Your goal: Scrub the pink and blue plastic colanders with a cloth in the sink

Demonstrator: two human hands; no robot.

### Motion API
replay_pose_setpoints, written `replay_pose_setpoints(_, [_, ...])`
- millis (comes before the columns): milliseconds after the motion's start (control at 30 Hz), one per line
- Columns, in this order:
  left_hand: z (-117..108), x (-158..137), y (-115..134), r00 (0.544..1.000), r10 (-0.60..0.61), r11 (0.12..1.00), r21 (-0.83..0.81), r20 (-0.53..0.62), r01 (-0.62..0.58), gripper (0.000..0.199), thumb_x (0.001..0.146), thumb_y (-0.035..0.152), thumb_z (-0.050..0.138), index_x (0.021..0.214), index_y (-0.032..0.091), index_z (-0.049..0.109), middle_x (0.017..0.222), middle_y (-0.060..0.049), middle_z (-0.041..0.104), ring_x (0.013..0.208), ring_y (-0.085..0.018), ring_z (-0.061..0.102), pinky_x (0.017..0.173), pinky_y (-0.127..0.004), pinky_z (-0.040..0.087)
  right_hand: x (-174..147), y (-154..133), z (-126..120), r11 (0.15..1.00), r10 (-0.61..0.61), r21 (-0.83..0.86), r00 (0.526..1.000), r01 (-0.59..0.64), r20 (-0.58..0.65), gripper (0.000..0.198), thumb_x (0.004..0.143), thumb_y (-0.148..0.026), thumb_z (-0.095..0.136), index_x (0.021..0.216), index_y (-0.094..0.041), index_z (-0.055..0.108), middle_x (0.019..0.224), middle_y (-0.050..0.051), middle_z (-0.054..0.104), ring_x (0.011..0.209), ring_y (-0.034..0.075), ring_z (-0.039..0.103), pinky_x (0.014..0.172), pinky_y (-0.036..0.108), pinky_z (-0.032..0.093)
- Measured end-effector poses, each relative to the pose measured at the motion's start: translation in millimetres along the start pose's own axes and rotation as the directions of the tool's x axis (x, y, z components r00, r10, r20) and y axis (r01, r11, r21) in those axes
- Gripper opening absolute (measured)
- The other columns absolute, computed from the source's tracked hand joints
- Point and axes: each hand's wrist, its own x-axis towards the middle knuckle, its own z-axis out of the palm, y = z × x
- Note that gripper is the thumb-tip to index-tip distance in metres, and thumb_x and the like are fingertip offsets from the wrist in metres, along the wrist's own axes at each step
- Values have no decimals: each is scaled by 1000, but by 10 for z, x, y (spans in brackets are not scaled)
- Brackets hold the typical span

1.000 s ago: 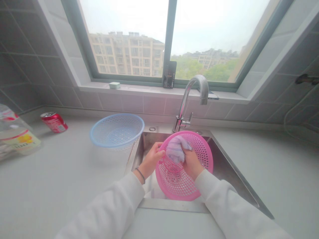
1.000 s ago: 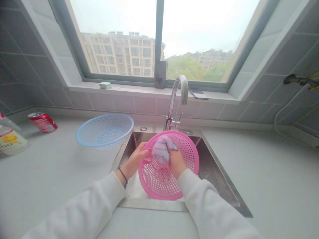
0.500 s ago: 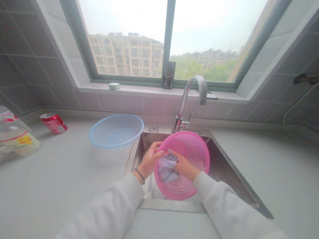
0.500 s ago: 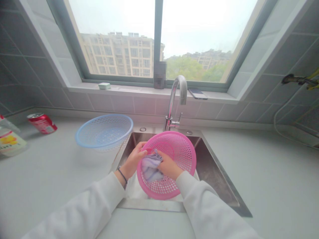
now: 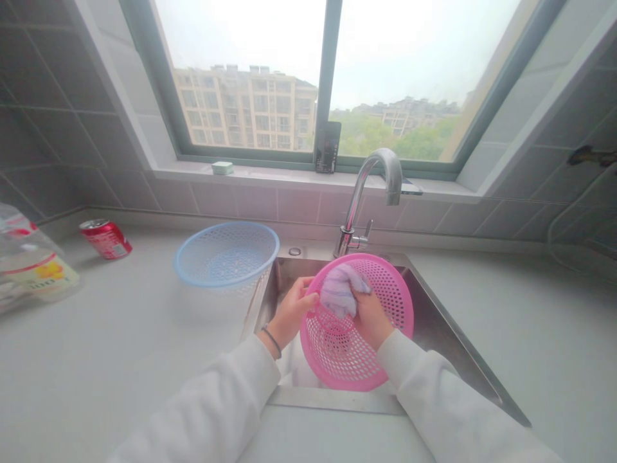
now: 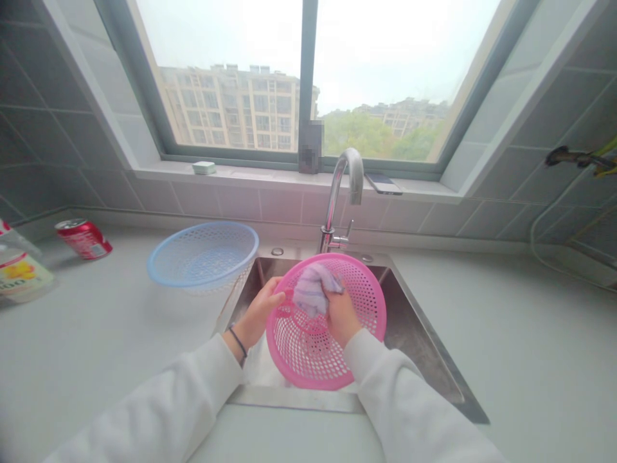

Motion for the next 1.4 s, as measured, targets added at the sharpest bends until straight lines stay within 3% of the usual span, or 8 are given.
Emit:
replay_pose_setpoints(133, [-17,10,-34,1000,25,1000,-12,11,-25,63,66,54,86,111,16,64,100,-9,74,88,-25,70,77,-34,54,-102,-20,59,987,88,-147,986,-67,143,37,73,-43,84,102,-27,69,101,2,76,97,25,71,91,40,57])
replay_pose_setpoints(300, [-24,19,-39,1000,18,999,-39,9,-17,63,66,51,87,111,16,62,99,-9,74,88,-24,70,79,-34,53,-196,-19,67,919,219,-383,932,-97,290,35,69,-33,86,101,-26,73,92,2,78,86,24,72,89,43,55])
replay_pose_setpoints(433, [-17,13,-17,1000,15,1000,-7,25,-15,63,67,51,85,113,17,61,102,-9,74,90,-25,69,79,-34,52,-176,-16,69,938,200,-323,956,-123,215,34,71,-35,85,101,-25,73,97,4,78,88,24,71,91,42,54])
replay_pose_setpoints(600, [11,-5,27,999,1,999,38,47,-3,62,66,52,84,112,17,61,96,-7,72,84,-24,68,75,-34,51,-85,-50,70,996,77,-52,997,-76,10,41,73,-46,83,105,-26,67,106,2,76,96,25,71,86,40,58])
replay_pose_setpoints(700, [22,-14,43,999,-2,999,42,44,0,61,67,51,84,112,16,60,94,-7,72,81,-22,67,75,-33,51,-48,-56,54,997,80,26,997,-79,-18,42,73,-48,82,104,-26,66,105,3,75,94,26,71,84,41,59])
replay_pose_setpoints(1033, [-4,26,-38,999,17,1000,-10,43,-17,65,64,55,86,111,17,62,100,-9,73,88,-26,67,78,-35,50,-128,-73,91,982,77,-178,993,-61,86,41,68,-47,87,100,-27,72,104,4,77,104,28,68,96,42,52])
replay_pose_setpoints(1267, [8,8,-8,999,17,1000,12,33,-17,64,64,54,86,111,17,62,99,-9,73,90,-26,67,79,-35,50,-146,-121,105,971,104,-227,989,-77,109,38,68,-44,87,98,-25,72,99,3,76,100,27,68,94,41,52])
replay_pose_setpoints(1400, [17,2,3,999,12,1000,9,34,-12,65,63,54,86,110,16,62,96,-8,73,83,-24,66,74,-33,50,-138,-126,114,986,69,-157,995,-56,76,36,70,-44,85,98,-26,71,100,2,76,98,26,69,90,40,54])
